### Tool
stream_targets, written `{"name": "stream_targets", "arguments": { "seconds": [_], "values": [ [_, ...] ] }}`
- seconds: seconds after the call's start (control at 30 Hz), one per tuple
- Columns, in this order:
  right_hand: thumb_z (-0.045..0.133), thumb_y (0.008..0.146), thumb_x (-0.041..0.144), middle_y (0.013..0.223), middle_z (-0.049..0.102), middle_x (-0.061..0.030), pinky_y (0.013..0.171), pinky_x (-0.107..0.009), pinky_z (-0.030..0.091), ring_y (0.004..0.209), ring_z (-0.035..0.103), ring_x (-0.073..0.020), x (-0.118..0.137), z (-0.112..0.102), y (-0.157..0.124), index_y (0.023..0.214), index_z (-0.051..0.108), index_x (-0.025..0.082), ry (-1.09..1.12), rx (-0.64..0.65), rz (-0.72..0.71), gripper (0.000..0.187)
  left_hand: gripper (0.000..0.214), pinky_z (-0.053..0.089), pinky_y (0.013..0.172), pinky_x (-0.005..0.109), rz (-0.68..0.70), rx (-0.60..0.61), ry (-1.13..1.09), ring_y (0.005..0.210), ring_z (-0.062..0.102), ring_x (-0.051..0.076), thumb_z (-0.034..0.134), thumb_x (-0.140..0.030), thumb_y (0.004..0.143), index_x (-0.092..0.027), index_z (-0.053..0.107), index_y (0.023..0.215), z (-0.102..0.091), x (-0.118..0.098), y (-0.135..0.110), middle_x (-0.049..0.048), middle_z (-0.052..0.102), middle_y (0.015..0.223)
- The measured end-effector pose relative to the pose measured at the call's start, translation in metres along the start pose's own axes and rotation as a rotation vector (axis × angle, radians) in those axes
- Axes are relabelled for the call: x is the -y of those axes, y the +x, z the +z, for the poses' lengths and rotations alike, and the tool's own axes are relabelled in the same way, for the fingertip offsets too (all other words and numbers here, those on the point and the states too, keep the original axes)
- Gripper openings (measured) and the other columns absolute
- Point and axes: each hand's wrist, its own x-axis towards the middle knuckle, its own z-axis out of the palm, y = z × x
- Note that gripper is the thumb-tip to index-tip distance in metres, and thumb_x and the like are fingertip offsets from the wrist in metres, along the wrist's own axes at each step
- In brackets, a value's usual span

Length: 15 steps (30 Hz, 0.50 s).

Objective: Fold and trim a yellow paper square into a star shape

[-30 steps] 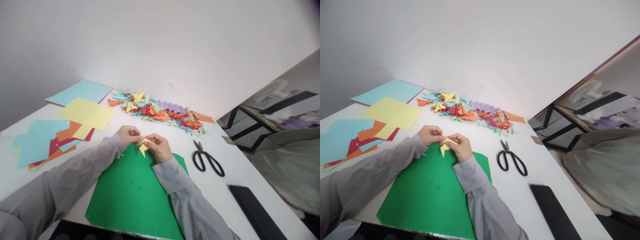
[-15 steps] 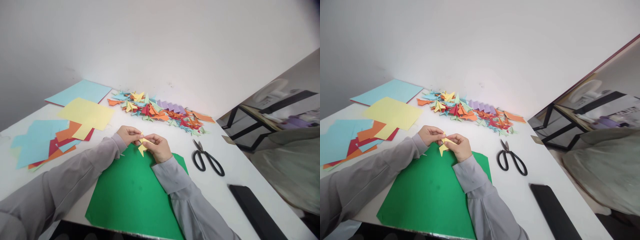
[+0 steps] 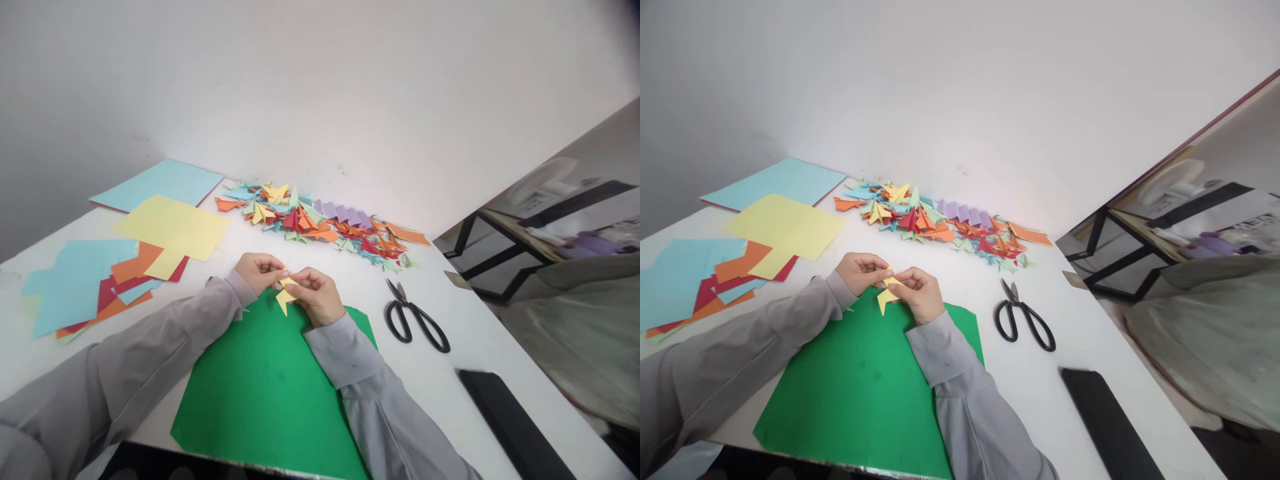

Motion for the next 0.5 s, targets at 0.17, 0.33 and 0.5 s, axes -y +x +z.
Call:
{"name": "stream_targets", "arguments": {
  "seconds": [0.17,0.33,0.5],
  "values": [
    [0.074,0.05,0.021,0.05,0.061,0.0047,0.042,-0.018,0.046,0.044,0.055,-0.0078,0.0009,0.0011,-0.0003,0.063,0.059,0.017,0.001,0.005,0.008,0.02,0.02,0.046,0.041,0.018,0.02,-0.019,-0.022,0.038,0.052,0.007,0.073,-0.02,0.046,-0.01,0.059,0.057,0.0004,0.0007,0.0003,-0.0029,0.057,0.043],
    [0.073,0.052,0.023,0.052,0.063,0.0038,0.041,-0.017,0.044,0.045,0.056,-0.0078,0.0004,0.0016,-0.0003,0.064,0.059,0.017,-0.009,0.003,0.005,0.019,0.019,0.045,0.041,0.017,0.028,-0.026,-0.012,0.038,0.051,0.006,0.072,-0.018,0.046,-0.01,0.06,0.058,0.0019,-0.0014,-0.0011,-0.0031,0.057,0.043],
    [0.073,0.053,0.021,0.053,0.064,0.0036,0.042,-0.016,0.043,0.046,0.057,-0.008,-0.0014,0.0027,-0.0006,0.064,0.058,0.017,-0.014,0.011,-0.035,0.019,0.022,0.039,0.035,0.016,-0.017,-0.01,-0.005,0.033,0.047,0.005,0.073,-0.022,0.047,-0.009,0.06,0.059,-0.0004,-0.0018,-0.0016,-0.0033,0.054,0.038]
  ]
}}
